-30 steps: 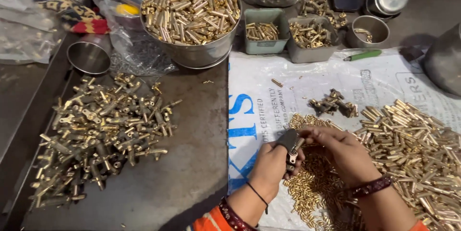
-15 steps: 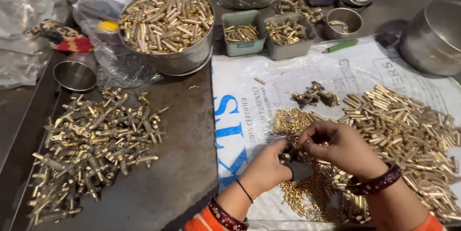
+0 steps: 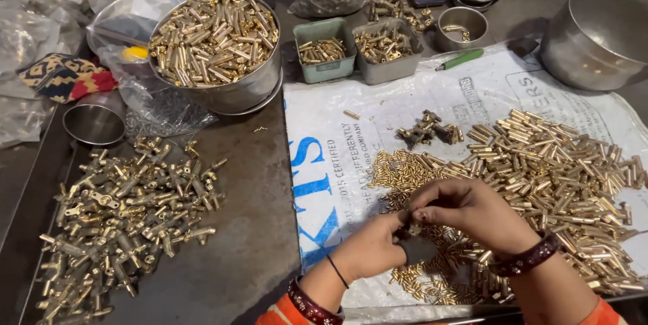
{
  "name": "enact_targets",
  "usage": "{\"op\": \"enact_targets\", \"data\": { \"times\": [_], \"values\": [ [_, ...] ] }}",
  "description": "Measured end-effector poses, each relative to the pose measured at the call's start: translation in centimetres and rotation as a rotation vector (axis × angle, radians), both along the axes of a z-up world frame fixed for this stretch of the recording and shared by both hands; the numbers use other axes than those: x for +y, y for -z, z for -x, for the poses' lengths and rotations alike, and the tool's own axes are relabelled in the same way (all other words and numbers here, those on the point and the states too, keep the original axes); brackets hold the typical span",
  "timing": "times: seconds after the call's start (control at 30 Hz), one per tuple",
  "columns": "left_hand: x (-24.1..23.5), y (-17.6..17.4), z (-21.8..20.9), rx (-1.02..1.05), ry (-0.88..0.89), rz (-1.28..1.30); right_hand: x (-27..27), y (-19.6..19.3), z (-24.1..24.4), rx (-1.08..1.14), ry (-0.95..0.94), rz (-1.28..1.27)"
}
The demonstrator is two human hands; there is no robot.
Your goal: Polishing and sorting small brass pipe fittings in a workshop using an abrasive pad.
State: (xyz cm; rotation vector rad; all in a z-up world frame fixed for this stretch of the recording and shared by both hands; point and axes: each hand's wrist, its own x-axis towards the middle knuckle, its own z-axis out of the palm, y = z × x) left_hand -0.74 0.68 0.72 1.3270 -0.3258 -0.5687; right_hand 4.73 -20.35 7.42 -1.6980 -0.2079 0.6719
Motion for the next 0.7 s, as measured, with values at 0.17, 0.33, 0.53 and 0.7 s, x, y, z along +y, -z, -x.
{"op": "enact_targets", "data": {
  "times": [0.17, 0.33, 0.53, 0.7],
  "values": [
    [0.1, 0.7, -0.2, -0.034, -0.037, -0.168, 0.4, 0.9, 0.0, 0.036, -0.028, -0.039],
    [0.5, -0.1, -0.3, 0.112, 0.005, -0.005, 0.6, 1.0, -0.2, 0.053, -0.010, -0.043],
    [1.1, -1.3, -0.4, 0.256, -0.029, 0.183, 1.8, -0.7, 0.7, -0.057, -0.016, 0.077],
    [1.0, -0.3, -0.8, 0.380, -0.161, 0.139, 1.4, -2.3, -1.9, -0.115, -0.006, 0.160]
  ]
}}
